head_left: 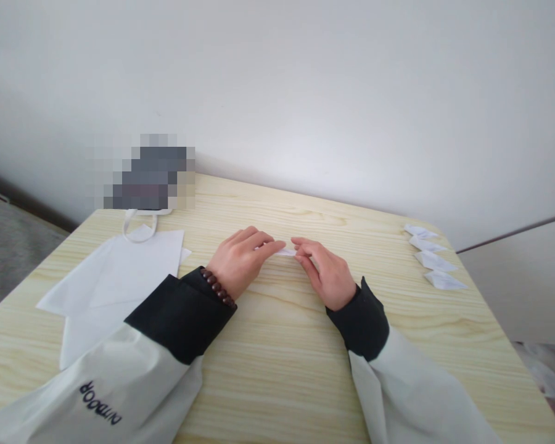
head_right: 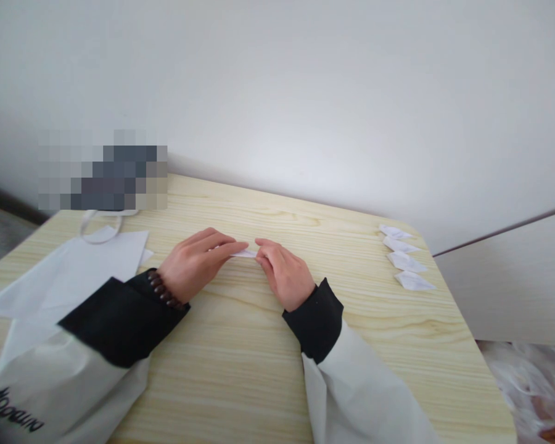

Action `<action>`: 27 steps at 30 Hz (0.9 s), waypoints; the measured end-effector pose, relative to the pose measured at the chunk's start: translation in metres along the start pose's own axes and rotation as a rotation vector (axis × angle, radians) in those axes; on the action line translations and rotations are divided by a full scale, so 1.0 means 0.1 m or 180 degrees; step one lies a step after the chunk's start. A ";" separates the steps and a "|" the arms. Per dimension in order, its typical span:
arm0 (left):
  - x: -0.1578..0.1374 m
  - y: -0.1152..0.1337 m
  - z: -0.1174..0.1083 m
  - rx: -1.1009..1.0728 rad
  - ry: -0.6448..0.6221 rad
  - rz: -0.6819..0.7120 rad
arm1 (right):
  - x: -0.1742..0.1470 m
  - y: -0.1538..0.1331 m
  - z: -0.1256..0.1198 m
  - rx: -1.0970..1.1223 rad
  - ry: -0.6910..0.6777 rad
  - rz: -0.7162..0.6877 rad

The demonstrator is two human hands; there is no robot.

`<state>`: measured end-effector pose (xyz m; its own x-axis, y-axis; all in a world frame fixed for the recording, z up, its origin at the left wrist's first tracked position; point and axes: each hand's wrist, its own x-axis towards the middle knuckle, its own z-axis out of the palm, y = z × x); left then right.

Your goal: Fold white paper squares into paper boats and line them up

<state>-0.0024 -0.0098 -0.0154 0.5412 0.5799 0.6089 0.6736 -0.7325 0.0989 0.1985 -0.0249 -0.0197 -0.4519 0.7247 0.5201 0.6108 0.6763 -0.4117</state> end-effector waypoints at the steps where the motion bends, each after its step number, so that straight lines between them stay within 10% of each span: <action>1: 0.00 0.01 -0.01 -0.0003 0.0002 -0.0014 | 0.00 0.00 0.00 0.0002 -0.0009 0.0042; 27: -0.02 -0.01 -0.02 0.0052 -0.0298 -0.0194 | 0.01 0.00 -0.02 -0.0177 0.0017 -0.0099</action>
<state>-0.0050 -0.0109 -0.0152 0.5432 0.6546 0.5258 0.7143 -0.6894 0.1203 0.1993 -0.0245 -0.0174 -0.4678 0.7027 0.5361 0.6317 0.6901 -0.3533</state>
